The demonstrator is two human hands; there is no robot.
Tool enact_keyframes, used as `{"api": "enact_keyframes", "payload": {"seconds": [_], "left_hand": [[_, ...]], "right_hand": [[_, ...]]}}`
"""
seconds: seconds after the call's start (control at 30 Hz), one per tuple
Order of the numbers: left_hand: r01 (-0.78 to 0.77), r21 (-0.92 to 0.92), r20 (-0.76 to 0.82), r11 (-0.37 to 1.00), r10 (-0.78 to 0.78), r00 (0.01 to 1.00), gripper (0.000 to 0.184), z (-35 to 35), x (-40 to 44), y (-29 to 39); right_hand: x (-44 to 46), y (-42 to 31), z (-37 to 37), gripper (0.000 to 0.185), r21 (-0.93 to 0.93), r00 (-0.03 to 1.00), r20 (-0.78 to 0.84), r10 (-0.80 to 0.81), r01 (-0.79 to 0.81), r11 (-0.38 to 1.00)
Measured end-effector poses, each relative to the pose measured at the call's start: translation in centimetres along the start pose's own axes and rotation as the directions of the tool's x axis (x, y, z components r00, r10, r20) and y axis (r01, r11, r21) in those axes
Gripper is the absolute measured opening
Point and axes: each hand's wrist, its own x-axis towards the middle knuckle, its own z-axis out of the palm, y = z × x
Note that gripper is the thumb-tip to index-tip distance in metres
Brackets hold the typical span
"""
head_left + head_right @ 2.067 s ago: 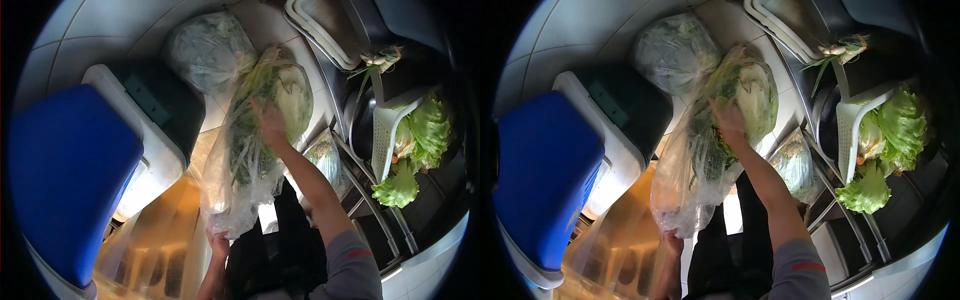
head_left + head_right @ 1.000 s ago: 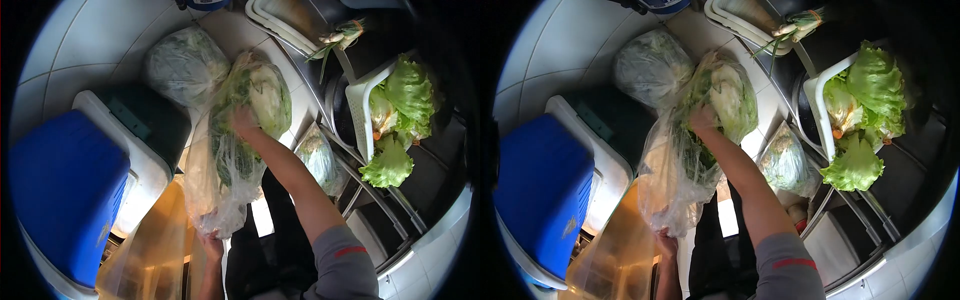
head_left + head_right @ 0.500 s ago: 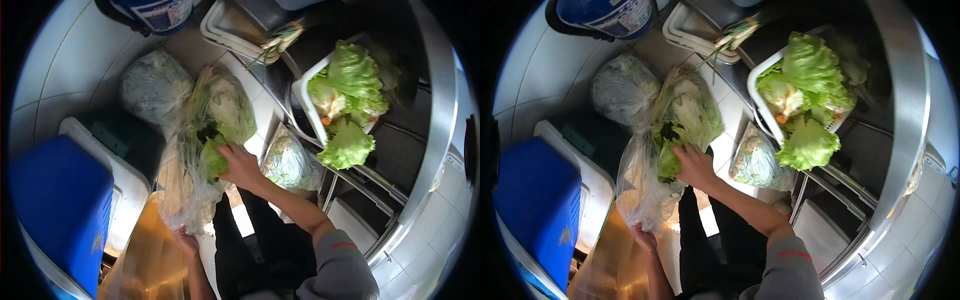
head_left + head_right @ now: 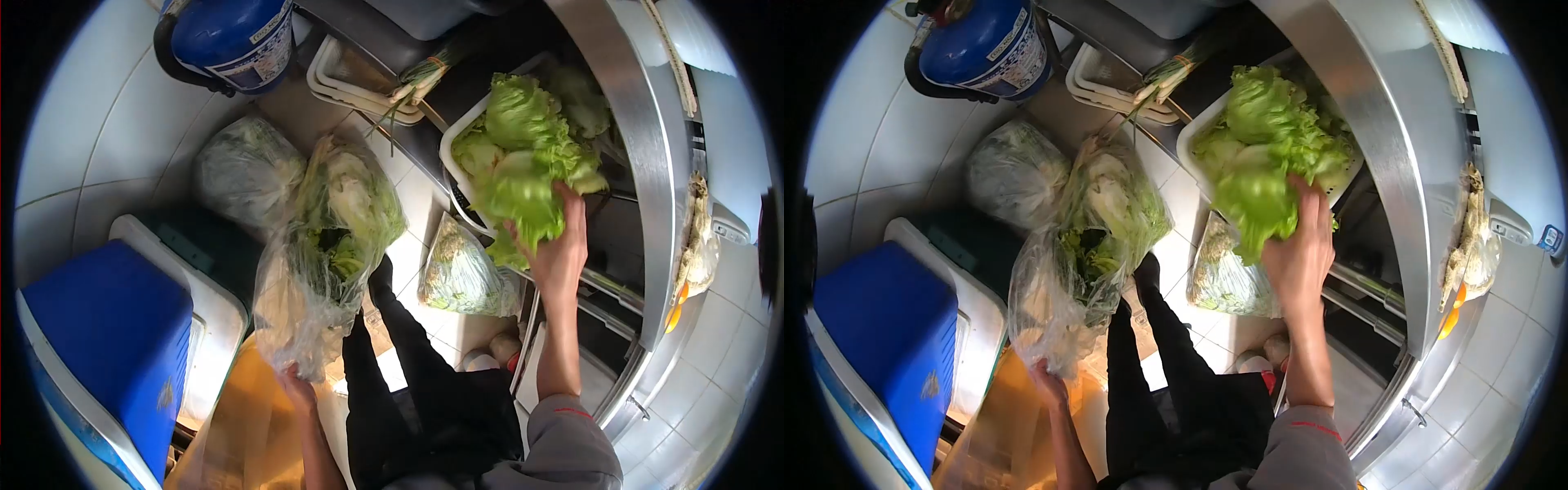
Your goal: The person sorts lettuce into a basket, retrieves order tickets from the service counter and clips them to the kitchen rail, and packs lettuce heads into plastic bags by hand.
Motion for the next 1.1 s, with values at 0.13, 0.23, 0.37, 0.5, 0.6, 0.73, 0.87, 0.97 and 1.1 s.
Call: {"api": "enact_keyframes", "payload": {"seconds": [0.13, 0.23, 0.37, 0.5, 0.6, 0.73, 0.87, 0.97, 1.1], "left_hand": [[-0.009, 0.108, 0.019, 0.994, 0.007, 1.0, 0.015, -1.0, 0.5, -0.7], [-0.029, 0.156, 0.057, 0.987, 0.02, 0.998, 0.016, -2.2, 1.0, -1.5], [-0.021, 0.133, 0.105, 0.991, 0.007, 0.994, 0.028, -0.3, 0.0, 0.7], [0.043, 0.008, 0.156, 0.999, -0.044, 0.987, 0.037, 0.7, -1.5, 2.6], [-0.011, 0.139, 0.163, 0.99, -0.012, 0.986, 0.037, -0.9, -0.5, 0.3], [0.14, -0.079, 0.113, 0.987, -0.131, 0.985, 0.038, 1.0, -2.0, 2.3], [0.188, -0.118, 0.037, 0.975, -0.185, 0.982, 0.038, -2.0, -1.4, 0.9], [0.23, -0.195, 0.049, 0.953, -0.225, 0.973, 0.039, -2.3, -1.3, 1.7], [0.239, -0.143, 0.145, 0.961, -0.218, 0.965, 0.038, -1.7, -1.5, 2.3]], "right_hand": [[2.0, -0.3, 0.6, 0.081, -0.23, 0.992, -0.121, -0.042, 0.013, 0.973], [1.9, 1.3, 2.3, 0.074, -0.306, 0.987, 0.014, -0.159, 0.155, 0.939], [2.7, 2.8, 3.5, 0.065, -0.37, 0.987, 0.072, -0.141, 0.157, 0.916], [1.4, -1.4, 1.0, 0.067, -0.351, 0.971, -0.096, -0.219, 0.172, 0.92], [-4.0, -3.2, 3.1, 0.043, 0.146, 0.923, 0.032, -0.384, 0.375, 0.915], [-9.8, -10.0, 17.8, 0.02, 0.732, 0.591, 0.54, -0.599, 0.021, 0.681], [-12.2, -11.9, 33.1, 0.046, 0.361, 0.091, 0.866, -0.491, 0.568, 0.74], [-13.3, -10.5, 38.6, 0.059, 0.241, -0.133, 0.97, -0.202, 0.581, 0.778], [-15.7, -8.5, 41.0, 0.068, 0.23, -0.11, 0.972, -0.21, 0.656, 0.719]]}}
